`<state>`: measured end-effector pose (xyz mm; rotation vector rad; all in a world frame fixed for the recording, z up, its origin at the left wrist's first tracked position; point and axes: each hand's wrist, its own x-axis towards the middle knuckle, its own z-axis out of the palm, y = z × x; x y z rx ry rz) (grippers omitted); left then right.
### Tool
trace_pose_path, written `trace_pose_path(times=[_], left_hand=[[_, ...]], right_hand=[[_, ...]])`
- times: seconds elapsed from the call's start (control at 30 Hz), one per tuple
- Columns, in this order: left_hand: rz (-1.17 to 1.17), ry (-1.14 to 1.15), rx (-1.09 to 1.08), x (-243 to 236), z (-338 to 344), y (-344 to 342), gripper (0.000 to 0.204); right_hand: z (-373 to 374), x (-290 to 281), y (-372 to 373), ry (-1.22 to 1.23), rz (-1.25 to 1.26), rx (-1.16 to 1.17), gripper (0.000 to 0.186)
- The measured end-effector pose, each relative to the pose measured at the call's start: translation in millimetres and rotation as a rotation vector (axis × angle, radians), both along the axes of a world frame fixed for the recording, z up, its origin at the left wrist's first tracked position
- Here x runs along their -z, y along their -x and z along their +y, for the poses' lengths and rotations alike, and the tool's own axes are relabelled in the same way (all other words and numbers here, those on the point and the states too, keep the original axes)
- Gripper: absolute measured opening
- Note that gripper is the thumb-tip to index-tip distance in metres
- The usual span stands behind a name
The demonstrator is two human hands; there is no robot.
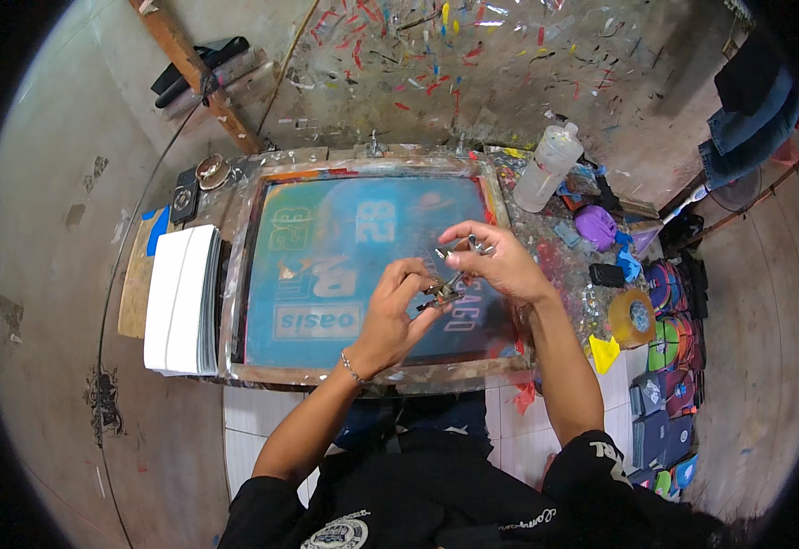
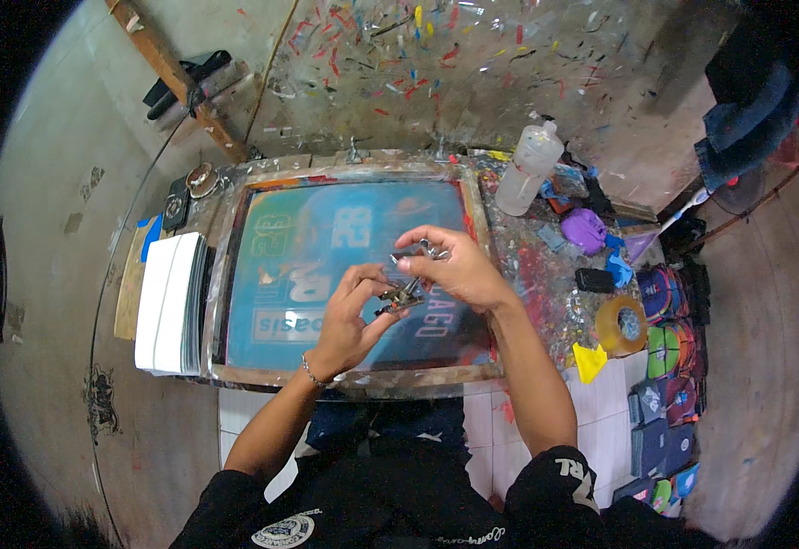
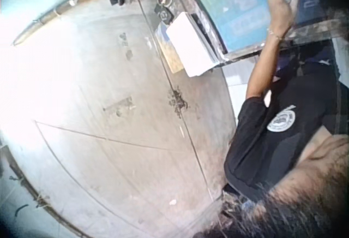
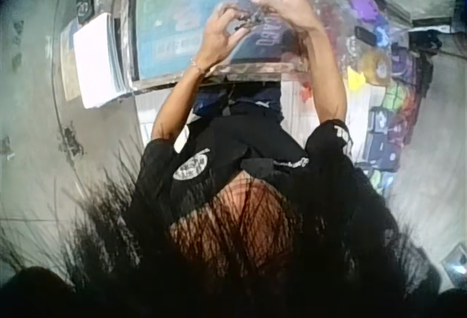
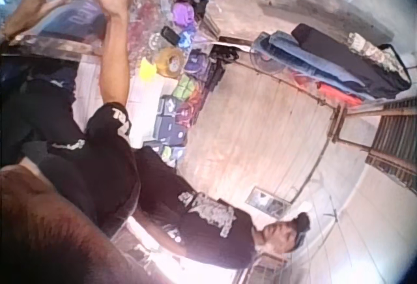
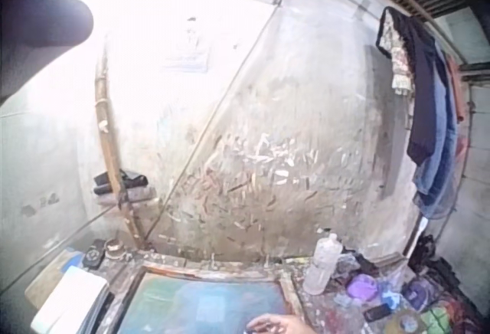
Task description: The person prepares a screen printing frame by applying tape to the edges of the design, using a scraper to remove excess material, and applying a clear film over the screen by hand.
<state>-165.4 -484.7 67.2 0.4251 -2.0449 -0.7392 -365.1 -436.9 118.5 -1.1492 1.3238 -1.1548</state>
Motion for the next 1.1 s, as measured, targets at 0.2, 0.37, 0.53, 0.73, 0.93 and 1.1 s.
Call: trace_pose_path(times=[0.2,0.37,0.53,0.73,0.93,1.1], left_hand=[[-0.095,-0.052,-0.033,4,-18,9,0.032],[-0.287,-0.223,0.021,17,-92,37,0.032],[-0.250,-0.363,0.044,44,-186,96,0.036],[-0.511,-0.078,-0.227,54,-258,124,0.036],[-0.434,0.006,-0.300,94,-268,143,0.033],[-0.290,0.074,-0.285,107,-268,145,0.036]], right_hand=[[-21,19,8,0.065,0.148,0.026,0.024],[-95,39,45,0.067,0.304,0.046,0.025],[-188,41,95,-0.017,0.438,0.044,0.036],[-297,99,134,-0.123,0.368,0.076,0.035],[-316,126,151,-0.016,0.735,0.057,0.042],[-309,119,146,0.001,0.707,0.038,0.044]])
